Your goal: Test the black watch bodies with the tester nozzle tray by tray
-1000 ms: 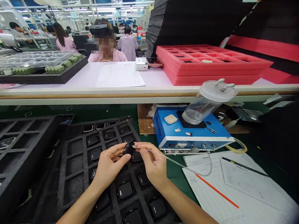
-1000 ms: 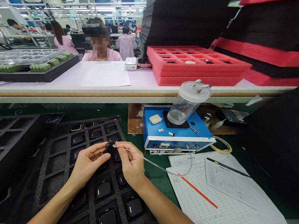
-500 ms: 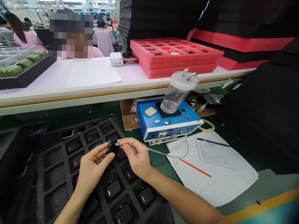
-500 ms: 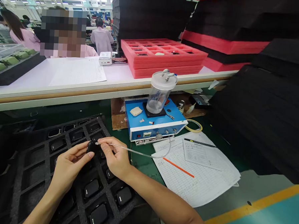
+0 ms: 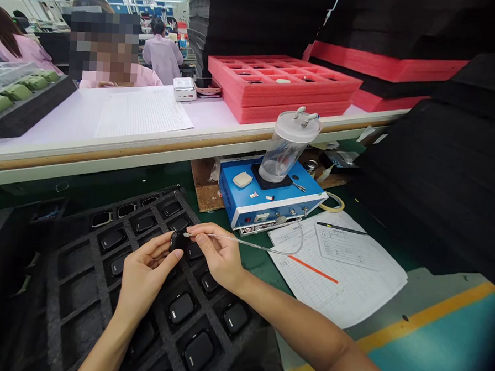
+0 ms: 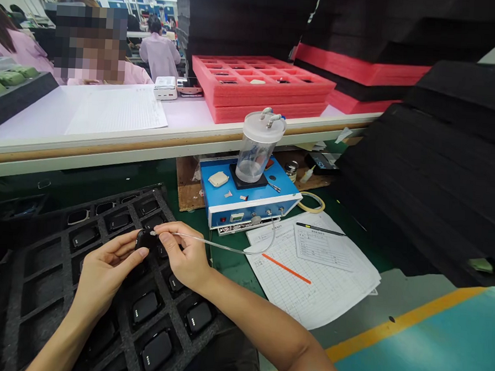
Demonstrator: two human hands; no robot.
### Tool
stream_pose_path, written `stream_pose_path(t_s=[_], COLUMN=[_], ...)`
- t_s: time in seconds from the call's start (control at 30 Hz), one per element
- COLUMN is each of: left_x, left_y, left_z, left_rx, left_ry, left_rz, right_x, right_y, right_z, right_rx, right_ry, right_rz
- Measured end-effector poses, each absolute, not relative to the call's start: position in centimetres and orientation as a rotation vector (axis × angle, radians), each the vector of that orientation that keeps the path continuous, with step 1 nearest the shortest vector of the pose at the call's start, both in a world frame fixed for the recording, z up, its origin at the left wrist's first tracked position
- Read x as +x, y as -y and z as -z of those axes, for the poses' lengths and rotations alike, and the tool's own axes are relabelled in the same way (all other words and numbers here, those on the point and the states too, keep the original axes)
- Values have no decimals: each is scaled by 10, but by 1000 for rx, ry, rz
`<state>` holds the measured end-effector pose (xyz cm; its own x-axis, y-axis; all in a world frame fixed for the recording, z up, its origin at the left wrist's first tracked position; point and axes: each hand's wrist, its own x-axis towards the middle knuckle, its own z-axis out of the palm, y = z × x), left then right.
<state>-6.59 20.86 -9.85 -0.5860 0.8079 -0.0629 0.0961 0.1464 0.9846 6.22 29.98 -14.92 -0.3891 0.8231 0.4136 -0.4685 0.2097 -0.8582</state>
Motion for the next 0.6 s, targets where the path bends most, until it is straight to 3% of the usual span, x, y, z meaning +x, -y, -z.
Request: stream_pose_path(t_s=[0.6], left_x=[-67], left_y=[-212], left_z=[98], left_rx=[802], left_ry=[-1880], left_rz=[-1485], right_x=[61], right_y=[-302], right_z=[144], right_rx=[-392], right_ry=[1386], right_rz=[-1420])
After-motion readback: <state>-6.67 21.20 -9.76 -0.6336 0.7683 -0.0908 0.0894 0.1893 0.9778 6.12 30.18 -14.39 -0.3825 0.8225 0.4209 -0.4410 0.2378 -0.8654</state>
